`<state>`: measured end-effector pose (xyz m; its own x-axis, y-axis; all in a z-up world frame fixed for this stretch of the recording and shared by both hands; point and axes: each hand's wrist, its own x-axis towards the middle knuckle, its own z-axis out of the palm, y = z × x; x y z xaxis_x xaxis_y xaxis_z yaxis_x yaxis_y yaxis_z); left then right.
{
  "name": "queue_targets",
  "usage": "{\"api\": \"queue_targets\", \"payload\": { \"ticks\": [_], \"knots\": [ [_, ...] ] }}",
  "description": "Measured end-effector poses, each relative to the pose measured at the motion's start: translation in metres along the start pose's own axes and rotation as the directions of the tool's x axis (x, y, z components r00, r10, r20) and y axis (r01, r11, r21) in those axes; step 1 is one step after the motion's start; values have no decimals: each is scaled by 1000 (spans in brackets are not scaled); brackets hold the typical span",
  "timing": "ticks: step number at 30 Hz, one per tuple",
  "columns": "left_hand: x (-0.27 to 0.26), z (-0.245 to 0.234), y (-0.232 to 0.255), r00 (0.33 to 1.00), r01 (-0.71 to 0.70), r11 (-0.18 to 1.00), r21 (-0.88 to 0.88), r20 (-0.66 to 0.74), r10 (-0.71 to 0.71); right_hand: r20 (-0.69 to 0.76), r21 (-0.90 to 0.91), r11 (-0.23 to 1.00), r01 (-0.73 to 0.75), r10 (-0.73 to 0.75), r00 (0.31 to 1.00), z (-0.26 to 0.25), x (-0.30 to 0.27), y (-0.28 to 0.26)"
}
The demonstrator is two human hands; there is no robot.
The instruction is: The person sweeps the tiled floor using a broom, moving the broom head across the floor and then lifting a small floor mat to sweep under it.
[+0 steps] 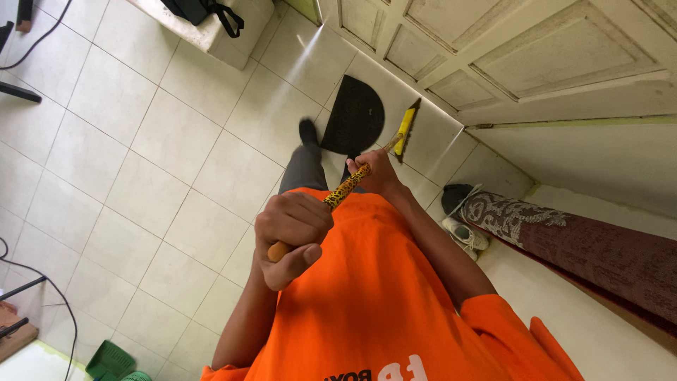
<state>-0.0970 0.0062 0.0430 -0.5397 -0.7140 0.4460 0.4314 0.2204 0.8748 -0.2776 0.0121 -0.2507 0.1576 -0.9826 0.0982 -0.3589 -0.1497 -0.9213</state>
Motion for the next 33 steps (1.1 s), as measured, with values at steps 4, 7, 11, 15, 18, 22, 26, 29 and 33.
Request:
{"api": "queue_targets", "payload": {
  "ticks": [4,7,11,15,18,22,26,29,33],
  "knots": [
    [-1,9,-12,999,9,999,44,32,-10,33,34,996,-79,78,996,-10,-8,2],
    [5,10,-19,991,-1,999,49,131,-5,16,32,997,-77,76,997,-15,-6,6],
    [11,15,-22,987,-33,999,34,155,28,-35,6,1000,-30,31,999,-17,-7,12],
    [18,15,-26,980,-9,1000,28,199,3,-65,2,998,-65,65,996,-21,-7,15],
    [21,16,-31,977,7,1000,15,214,-10,-90,34,997,-73,75,993,-24,-11,16],
    [20,16,-38,974,33,999,-19,223,-28,-64,55,990,-130,133,989,-20,-19,19],
    [13,18,-39,980,72,997,6,186,-71,-37,37,986,-166,167,985,-12,-30,23],
    [15,17,-44,974,79,997,-7,212,-76,-16,53,985,-165,166,986,-11,-35,25],
    [16,22,-45,971,96,995,1,220,-94,-3,54,982,-184,184,983,-13,-43,26]
  ]
}}
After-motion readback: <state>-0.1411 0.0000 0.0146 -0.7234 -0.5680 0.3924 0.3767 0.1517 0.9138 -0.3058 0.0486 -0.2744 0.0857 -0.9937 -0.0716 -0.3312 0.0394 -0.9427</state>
